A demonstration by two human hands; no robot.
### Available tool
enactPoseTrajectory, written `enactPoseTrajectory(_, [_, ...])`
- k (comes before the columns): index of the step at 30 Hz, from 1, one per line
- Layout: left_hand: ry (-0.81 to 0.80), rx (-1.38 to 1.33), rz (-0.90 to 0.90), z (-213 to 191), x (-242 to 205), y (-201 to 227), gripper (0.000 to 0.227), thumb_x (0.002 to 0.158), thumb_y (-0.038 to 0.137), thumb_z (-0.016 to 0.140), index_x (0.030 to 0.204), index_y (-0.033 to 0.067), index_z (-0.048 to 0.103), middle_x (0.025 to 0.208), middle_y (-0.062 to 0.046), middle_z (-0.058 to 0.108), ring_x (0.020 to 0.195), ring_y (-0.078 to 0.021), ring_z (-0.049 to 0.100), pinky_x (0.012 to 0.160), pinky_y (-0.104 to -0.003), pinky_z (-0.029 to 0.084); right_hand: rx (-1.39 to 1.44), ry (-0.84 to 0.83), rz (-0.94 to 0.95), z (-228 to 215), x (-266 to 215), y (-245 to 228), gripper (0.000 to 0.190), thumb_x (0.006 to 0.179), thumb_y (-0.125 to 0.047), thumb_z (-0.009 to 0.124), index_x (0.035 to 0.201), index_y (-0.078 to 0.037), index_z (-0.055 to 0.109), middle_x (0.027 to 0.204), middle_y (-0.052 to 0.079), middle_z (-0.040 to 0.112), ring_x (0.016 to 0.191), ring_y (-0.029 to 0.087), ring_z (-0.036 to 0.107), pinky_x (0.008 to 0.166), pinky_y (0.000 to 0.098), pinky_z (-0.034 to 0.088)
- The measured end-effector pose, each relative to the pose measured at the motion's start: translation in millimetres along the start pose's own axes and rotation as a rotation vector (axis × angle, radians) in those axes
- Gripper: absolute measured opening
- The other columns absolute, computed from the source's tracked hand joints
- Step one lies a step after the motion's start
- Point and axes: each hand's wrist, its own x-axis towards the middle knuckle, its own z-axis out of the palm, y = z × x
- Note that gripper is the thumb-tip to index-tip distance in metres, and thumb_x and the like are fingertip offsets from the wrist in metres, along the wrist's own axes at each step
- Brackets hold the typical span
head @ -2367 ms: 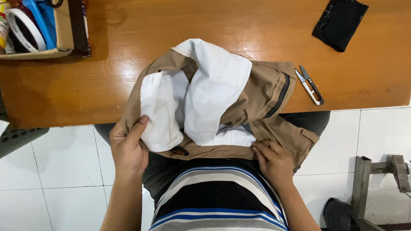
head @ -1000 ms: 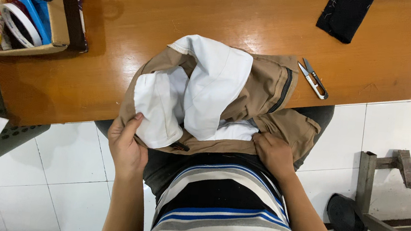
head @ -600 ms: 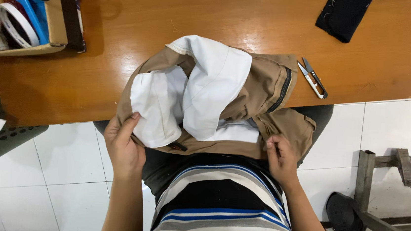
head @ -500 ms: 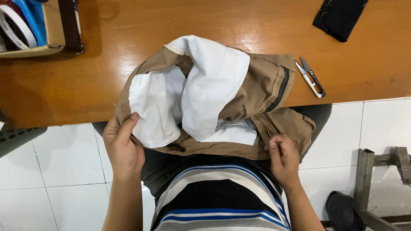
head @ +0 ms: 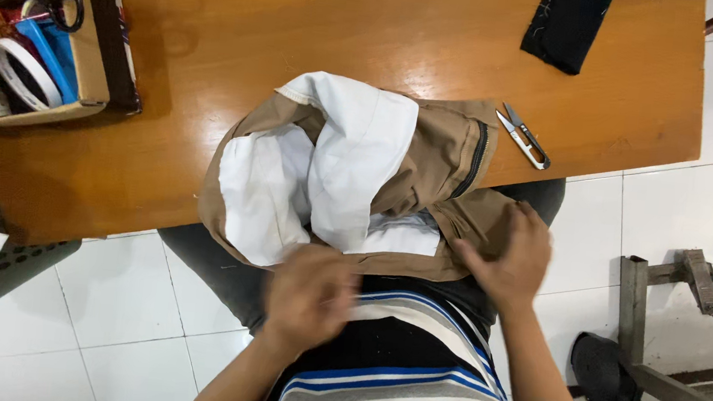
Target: The person is using a handheld thread cutter to trim loose threads from the waistband and internal lining of tan trousers.
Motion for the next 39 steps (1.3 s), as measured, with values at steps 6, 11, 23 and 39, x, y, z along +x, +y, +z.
enactPoseTrajectory(6, [-1.084,-0.165,-0.072,99.8,-6.5,-9.2,0.056,0.09,0.055,0.059,0.112,0.0064,0.076,0.11,-0.018,0.073,0.106,-0.032,0.069,0.095,-0.036,0.048,-0.326,-0.083,-0.051,33.2,0.8,10.9,0.023,0.096,-0.031,0.066,0.106,-0.012,0.073,0.11,0.005,0.076,0.123,0.028,0.061,0.112,0.0505,0.039])
enactPoseTrajectory(11, [-1.556,0.138,-0.561,84.2,20.2,21.5,0.116,0.075,0.082,0.028,0.164,0.0099,0.015,0.172,-0.016,0.005,0.159,-0.0366,-0.005,0.128,-0.046,0.004,0.467,-0.277,0.261,-7.1,6.2,-39.8,0.036,0.11,-0.028,0.044,0.082,-0.01,0.056,0.068,-0.001,0.051,0.067,0.012,0.051,0.064,0.0341,0.039])
enactPoseTrajectory(23, [-0.185,-1.34,-1.372,65.6,-28.4,-31.4,0.033,0.088,0.013,0.073,0.118,0.0022,0.065,0.111,-0.019,0.075,0.101,-0.0328,0.072,0.096,-0.056,0.058,1.482,-0.058,0.629,-67.7,26.4,-127.3,0.052,0.103,-0.027,0.041,0.136,0.012,0.052,0.133,0.03,0.062,0.125,0.038,0.061,0.114,0.0465,0.048])
enactPoseTrajectory(39, [0.254,-2.044,-0.451,-31.6,-50.5,-42.1,0.051,0.093,0.008,0.049,0.143,-0.0009,0.056,0.137,-0.02,0.064,0.135,-0.0364,0.054,0.118,-0.051,0.037,1.917,-0.332,0.98,-40.7,41.1,-131.7,0.062,0.096,-0.041,0.051,0.147,-0.006,0.053,0.14,0.018,0.061,0.132,0.037,0.055,0.113,0.0486,0.04])
